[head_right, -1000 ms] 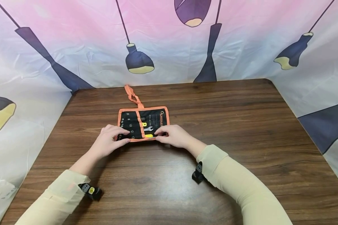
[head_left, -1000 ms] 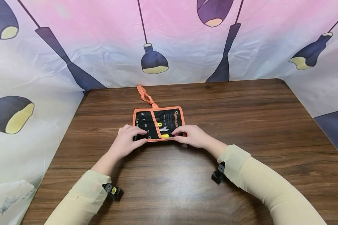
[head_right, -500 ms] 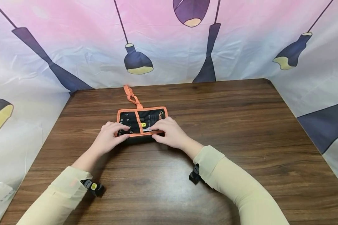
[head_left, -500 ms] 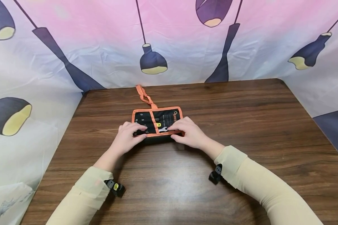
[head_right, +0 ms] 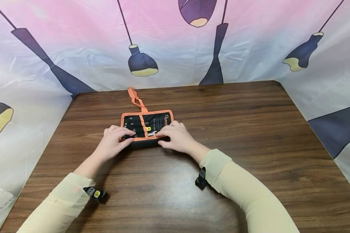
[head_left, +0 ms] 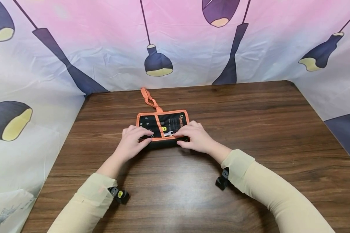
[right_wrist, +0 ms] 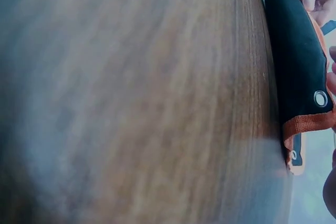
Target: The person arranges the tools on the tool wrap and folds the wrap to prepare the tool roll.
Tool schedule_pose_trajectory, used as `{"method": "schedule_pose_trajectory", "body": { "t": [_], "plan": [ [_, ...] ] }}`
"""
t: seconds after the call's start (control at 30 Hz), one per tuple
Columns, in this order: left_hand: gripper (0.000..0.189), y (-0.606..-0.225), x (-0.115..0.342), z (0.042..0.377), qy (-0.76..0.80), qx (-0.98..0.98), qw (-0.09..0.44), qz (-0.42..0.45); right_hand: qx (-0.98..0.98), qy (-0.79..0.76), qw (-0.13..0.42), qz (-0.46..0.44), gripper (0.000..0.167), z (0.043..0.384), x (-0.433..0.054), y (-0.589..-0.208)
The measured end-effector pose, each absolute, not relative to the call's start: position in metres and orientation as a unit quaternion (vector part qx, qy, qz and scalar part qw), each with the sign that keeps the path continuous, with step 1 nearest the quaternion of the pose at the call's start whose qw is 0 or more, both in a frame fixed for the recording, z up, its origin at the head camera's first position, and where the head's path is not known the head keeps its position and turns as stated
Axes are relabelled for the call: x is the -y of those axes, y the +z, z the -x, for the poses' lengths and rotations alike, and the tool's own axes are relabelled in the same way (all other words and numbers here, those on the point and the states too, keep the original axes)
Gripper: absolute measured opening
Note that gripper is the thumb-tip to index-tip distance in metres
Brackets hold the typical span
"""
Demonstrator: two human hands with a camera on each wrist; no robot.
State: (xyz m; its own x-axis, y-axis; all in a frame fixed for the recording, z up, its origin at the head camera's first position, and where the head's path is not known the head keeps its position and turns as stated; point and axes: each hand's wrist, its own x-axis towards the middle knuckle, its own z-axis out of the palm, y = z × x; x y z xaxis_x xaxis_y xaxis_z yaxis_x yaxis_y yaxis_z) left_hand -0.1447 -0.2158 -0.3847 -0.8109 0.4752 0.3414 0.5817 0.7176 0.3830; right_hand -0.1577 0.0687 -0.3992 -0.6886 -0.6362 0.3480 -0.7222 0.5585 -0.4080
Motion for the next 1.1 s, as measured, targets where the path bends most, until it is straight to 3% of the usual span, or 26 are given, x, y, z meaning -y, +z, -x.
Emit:
{"method": "schedule_pose_trajectory", "body": {
  "t": [0.27, 1.1],
  "plan": [
    [0.022, -0.3853, 0.2140, 0.1485, -0.243, 0.924, 0.107, 0.274, 0.876, 0.259, 0.112, -0.392, 0.024, 0.1529, -0.0647, -0.3946],
    [0.022, -0.3864, 0.2189, 0.1435, -0.233, 0.926, 0.119, 0.272, 0.901, 0.243, 0.041, -0.356, 0.037, 0.1615, -0.0633, -0.3939]
  ]
}}
